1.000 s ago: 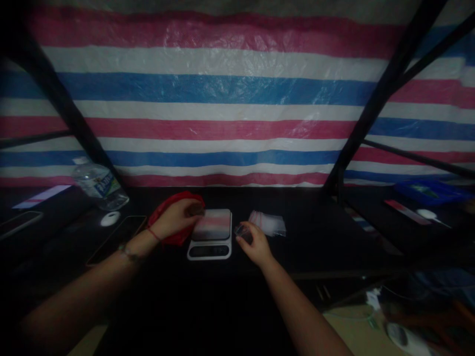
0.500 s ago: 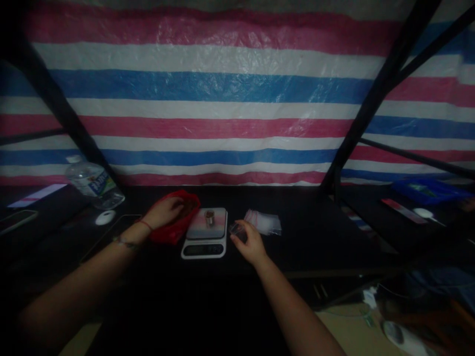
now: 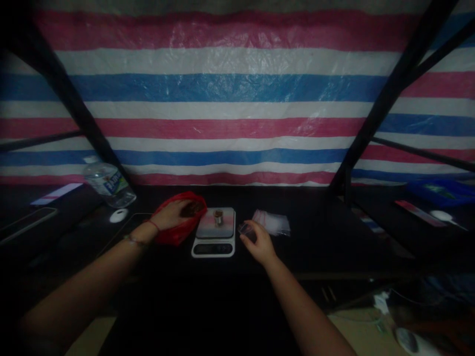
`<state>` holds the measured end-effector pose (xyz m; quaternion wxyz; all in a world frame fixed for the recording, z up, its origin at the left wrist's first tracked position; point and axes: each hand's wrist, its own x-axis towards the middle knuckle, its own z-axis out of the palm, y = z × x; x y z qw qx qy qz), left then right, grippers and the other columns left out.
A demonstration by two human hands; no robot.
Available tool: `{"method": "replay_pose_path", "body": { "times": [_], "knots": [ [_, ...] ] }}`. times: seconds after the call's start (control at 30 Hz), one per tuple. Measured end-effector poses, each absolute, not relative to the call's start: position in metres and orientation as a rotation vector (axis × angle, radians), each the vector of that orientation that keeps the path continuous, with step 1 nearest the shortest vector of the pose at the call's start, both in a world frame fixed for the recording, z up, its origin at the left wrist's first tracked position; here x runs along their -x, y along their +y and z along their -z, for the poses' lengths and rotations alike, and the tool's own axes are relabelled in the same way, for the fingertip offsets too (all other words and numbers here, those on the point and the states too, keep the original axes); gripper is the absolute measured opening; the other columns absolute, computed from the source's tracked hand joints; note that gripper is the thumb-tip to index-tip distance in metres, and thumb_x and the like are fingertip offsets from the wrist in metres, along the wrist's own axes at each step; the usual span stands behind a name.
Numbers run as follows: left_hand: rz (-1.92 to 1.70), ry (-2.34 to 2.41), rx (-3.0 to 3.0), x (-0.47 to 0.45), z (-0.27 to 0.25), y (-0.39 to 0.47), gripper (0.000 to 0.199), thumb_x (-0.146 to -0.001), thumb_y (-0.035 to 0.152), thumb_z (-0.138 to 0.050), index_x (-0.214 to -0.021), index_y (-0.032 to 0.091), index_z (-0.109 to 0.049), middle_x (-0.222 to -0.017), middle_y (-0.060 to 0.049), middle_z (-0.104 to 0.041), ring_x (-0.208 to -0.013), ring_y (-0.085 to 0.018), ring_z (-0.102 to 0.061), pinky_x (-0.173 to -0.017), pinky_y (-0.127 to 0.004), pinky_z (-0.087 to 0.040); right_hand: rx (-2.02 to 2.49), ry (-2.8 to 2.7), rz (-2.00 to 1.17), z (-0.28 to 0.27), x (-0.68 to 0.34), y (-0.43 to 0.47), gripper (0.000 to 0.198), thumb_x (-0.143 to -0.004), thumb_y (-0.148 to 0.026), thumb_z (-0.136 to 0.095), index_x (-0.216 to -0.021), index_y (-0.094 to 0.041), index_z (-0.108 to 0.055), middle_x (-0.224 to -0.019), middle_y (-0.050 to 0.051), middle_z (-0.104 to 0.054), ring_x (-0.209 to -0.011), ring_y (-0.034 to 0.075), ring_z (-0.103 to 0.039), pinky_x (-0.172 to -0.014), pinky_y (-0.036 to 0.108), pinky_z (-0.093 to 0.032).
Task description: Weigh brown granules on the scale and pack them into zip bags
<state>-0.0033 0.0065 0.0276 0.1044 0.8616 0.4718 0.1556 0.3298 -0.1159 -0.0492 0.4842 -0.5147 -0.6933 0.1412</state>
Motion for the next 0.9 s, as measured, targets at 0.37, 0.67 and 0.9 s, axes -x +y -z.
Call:
{"method": "replay_pose_path", "body": {
  "times": [0.37, 0.67, 0.9],
  "knots": [
    [-0.057, 1.170, -2.566, 0.000, -0.040, 0.037, 0.025, -0.073, 0.027, -0.058, -0.094, 0.022, -0.070, -0.093, -0.003, -0.069, -0.083, -0.019, -0.062, -0.077, -0.027, -0.045, 1.236, -1.675, -0.350, 0.048, -0.331, -0.117, 0.040, -0.081, -0.037, -0.059, -0.117, -0.020, -0.055, -0.111, 0.009, -0.064, -0.100, 0.024, -0.062, -0.091, 0.040, -0.049],
    [-0.062, 1.224, -2.549, 0.008, -0.046, 0.027, 0.026, -0.069, 0.031, -0.058, -0.092, 0.024, -0.071, -0.091, -0.004, -0.069, -0.085, -0.021, -0.062, -0.080, -0.030, -0.046, 1.238, -1.673, -0.374, 0.047, -0.330, -0.116, 0.040, -0.080, -0.038, -0.060, -0.116, -0.021, -0.055, -0.110, 0.010, -0.065, -0.099, 0.024, -0.062, -0.091, 0.042, -0.048],
    [-0.022, 1.362, -2.514, 0.003, -0.033, 0.034, 0.021, -0.068, 0.021, -0.054, -0.078, 0.020, -0.072, -0.074, -0.005, -0.069, -0.064, -0.019, -0.061, -0.063, -0.029, -0.047, 1.236, -1.674, -0.337, 0.046, -0.330, -0.117, 0.038, -0.080, -0.038, -0.059, -0.114, -0.020, -0.056, -0.111, 0.010, -0.064, -0.102, 0.025, -0.061, -0.091, 0.042, -0.048]
  ]
}}
